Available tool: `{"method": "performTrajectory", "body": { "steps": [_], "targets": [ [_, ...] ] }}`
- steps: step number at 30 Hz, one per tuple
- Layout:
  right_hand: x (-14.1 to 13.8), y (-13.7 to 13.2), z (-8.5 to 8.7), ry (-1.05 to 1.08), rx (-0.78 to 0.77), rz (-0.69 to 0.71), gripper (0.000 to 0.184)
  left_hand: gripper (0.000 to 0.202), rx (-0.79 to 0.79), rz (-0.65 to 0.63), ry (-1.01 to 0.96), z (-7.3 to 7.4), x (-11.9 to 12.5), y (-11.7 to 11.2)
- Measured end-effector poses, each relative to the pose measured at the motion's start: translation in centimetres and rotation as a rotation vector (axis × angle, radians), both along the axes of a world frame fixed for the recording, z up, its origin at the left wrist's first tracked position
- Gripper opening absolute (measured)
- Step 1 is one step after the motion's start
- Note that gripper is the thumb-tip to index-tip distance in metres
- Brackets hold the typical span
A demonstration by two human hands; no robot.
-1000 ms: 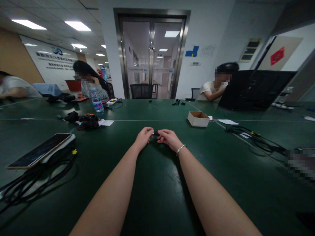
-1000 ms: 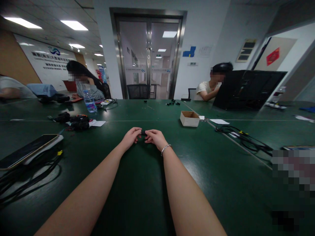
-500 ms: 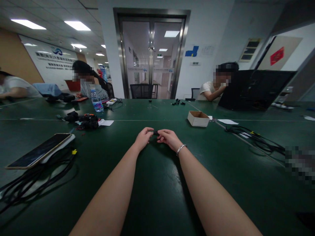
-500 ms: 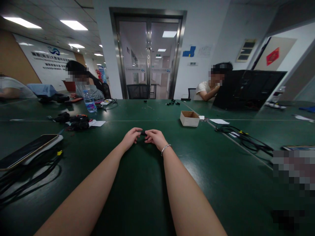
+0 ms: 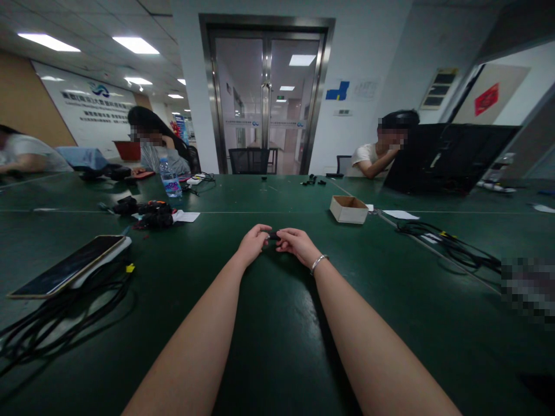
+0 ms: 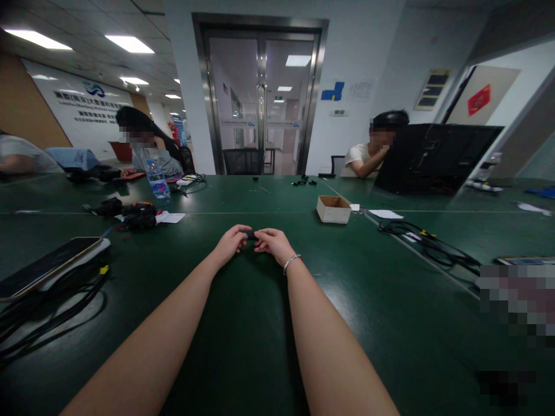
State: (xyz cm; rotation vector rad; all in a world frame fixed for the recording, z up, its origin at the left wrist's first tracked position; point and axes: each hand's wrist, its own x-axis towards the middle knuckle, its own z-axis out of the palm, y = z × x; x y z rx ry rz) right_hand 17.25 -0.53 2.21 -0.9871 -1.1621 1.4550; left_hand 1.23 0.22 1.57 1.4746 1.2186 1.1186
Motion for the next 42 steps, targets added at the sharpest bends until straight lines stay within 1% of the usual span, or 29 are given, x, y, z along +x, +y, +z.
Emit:
{"method": "performTrajectory", "body": {
  "steps": [2, 6, 8, 11, 15, 17, 21, 23, 25, 27, 30, 34, 39, 42],
  "targets": [
    [0.04, -0.02, 0.00, 0.001, 0.005, 0.004, 0.010, 0.026, -0.022, 0.009, -0.031, 0.08, 0.00, -0.08],
    [0.07, 0.02, -0.03, 0.012, -0.002, 0.010, 0.010, 0.025, 0.019, -0.013, -0.005, -0.13, 0.01, -0.07],
    [0.06, 0.06, -0.04, 0.013, -0.006, 0.009, 0.010, 0.021, 0.024, 0.007, 0.003, -0.22, 0.02, -0.06],
    [0.06, 0.07, -0.04, 0.015, -0.002, 0.013, 0.010, 0.021, 0.006, 0.015, -0.028, -0.14, 0.01, -0.13],
    [0.09, 0.05, -0.03, 0.020, -0.001, 0.014, 0.010, 0.024, 0.035, -0.017, -0.010, 0.03, -0.03, -0.29],
    [0.10, 0.05, -0.04, 0.025, -0.004, 0.012, 0.011, 0.031, 0.047, -0.010, -0.025, 0.05, -0.04, -0.30],
    [0.12, 0.05, -0.07, 0.024, 0.000, 0.014, 0.011, 0.027, 0.033, -0.017, -0.017, 0.05, -0.01, -0.30],
    [0.13, 0.04, -0.09, 0.032, 0.003, 0.017, 0.011, 0.027, 0.057, -0.022, -0.017, 0.07, 0.03, -0.31],
    [0.13, 0.04, -0.10, 0.039, 0.003, 0.019, 0.010, 0.029, 0.054, -0.017, -0.052, 0.06, 0.06, -0.30],
    [0.12, 0.04, -0.10, 0.036, 0.002, 0.017, 0.010, 0.027, 0.028, -0.016, -0.080, 0.00, 0.08, -0.27],
    [0.10, 0.03, -0.06, 0.035, -0.002, 0.010, 0.011, 0.027, 0.034, -0.016, -0.047, -0.15, 0.06, -0.21],
    [0.12, -0.02, 0.02, 0.040, -0.001, 0.015, 0.012, 0.038, 0.082, -0.006, -0.012, -0.23, -0.04, -0.14],
    [0.12, -0.01, -0.01, 0.027, 0.002, 0.025, 0.008, 0.029, 0.003, -0.019, -0.020, 0.07, -0.02, -0.13],
    [0.11, 0.03, -0.01, 0.028, 0.001, 0.026, 0.009, 0.027, -0.005, -0.019, -0.017, 0.34, 0.05, -0.23]
  ]
}}
